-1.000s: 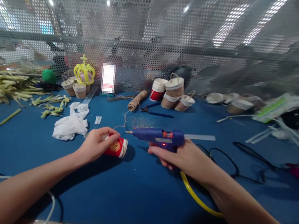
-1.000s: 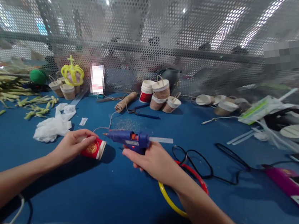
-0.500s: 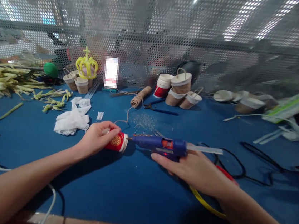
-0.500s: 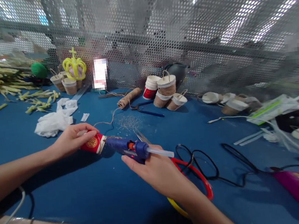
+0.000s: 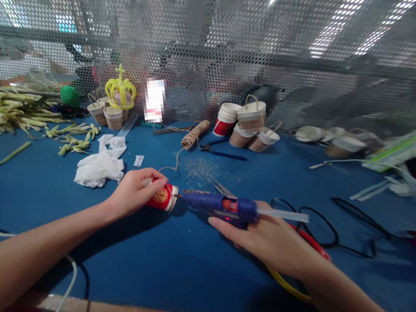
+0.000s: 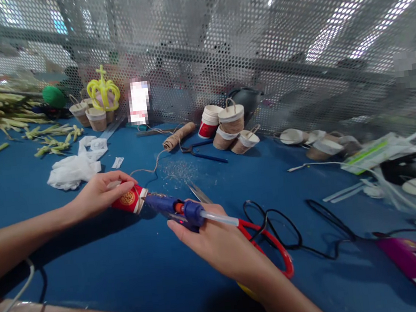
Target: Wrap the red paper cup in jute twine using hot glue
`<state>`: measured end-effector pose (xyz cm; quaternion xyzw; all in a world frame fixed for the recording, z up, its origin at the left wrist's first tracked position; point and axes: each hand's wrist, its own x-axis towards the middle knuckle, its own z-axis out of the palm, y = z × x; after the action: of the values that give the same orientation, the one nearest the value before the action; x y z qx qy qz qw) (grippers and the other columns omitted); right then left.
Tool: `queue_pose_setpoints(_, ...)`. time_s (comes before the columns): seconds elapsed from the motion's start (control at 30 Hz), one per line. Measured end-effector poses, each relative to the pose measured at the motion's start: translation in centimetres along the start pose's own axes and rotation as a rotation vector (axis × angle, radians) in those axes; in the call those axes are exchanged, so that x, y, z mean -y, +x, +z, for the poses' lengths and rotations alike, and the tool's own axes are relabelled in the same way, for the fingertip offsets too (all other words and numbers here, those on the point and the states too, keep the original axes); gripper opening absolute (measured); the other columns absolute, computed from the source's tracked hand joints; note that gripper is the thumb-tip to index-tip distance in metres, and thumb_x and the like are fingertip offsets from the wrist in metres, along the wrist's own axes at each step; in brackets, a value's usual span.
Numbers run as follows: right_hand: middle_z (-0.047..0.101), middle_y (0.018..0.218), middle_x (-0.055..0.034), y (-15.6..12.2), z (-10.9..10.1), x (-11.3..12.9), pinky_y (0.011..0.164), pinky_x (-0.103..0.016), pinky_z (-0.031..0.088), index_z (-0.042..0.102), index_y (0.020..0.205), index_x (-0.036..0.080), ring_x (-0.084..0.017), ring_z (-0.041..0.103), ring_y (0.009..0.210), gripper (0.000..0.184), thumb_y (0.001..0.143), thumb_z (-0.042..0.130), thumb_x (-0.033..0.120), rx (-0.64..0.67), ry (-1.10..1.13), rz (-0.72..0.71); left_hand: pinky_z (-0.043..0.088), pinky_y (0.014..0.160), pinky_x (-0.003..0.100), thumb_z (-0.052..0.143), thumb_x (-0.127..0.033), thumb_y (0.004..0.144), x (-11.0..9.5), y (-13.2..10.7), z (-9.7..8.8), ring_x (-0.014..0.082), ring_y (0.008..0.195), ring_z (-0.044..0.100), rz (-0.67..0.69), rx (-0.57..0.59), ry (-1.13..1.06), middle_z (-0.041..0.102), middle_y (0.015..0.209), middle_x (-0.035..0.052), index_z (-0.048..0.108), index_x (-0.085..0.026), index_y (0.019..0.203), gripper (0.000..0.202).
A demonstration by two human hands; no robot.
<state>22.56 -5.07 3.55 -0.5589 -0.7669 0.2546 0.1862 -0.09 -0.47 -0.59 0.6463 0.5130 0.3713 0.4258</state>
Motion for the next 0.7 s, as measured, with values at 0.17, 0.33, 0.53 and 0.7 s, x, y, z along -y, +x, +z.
queue_pose_setpoints(0.17, 0.045, 0.042, 0.0057, -0.07, 0.06, 0.01, 0.041, -0.022, 0.035, 0.053, 0.063, 0.019, -0.008, 0.04, 0.038, 0.022, 0.075, 0.055, 0.037, -0.006, -0.01, 0.0, 0.043, 0.056, 0.024, 0.054, -0.037, 0.074, -0.13, -0.1, -0.07, 0.014, 0.063, 0.057, 0.001, -0.004, 0.014, 0.065, 0.074, 0.0041, 0.062, -0.013, 0.08, 0.026)
queue_pose_setpoints(0.33, 0.048, 0.045, 0.0044, 0.09, 0.03, -0.1, 0.041, -0.021, 0.036, 0.051, 0.059, 0.018, -0.008, 0.042, 0.04, 0.025, 0.075, 0.055, 0.038, -0.03, -0.018, 0.014, 0.043, 0.056, 0.024, 0.053, -0.036, 0.074, 0.08, 0.0, -0.09, 0.014, 0.063, 0.057, 0.029, -0.005, 0.023, 0.065, 0.072, 0.0037, 0.062, -0.013, 0.08, 0.025)
queue_pose_setpoints(0.53, 0.048, 0.045, 0.0042, -0.08, 0.0, -0.18, 0.039, -0.021, 0.036, 0.051, 0.056, 0.019, -0.008, 0.04, 0.04, 0.026, 0.075, 0.055, 0.036, -0.013, 0.0, -0.029, 0.044, 0.056, 0.023, 0.054, -0.037, 0.075, 0.11, 0.07, -0.11, 0.0139, 0.063, 0.057, 0.012, -0.002, 0.024, 0.065, 0.074, 0.0043, 0.062, -0.013, 0.081, 0.026)
queue_pose_setpoints(0.7, 0.052, 0.051, 0.0024, -0.05, -0.14, 0.02, 0.045, -0.023, 0.04, 0.058, 0.062, 0.018, -0.011, 0.042, 0.045, 0.023, 0.076, 0.053, 0.036, -0.034, -0.051, -0.079, 0.044, 0.055, 0.023, 0.054, -0.037, 0.075, 0.14, 0.03, -0.08, 0.0141, 0.063, 0.057, 0.014, -0.008, 0.027, 0.065, 0.074, 0.0041, 0.062, -0.013, 0.081, 0.026)
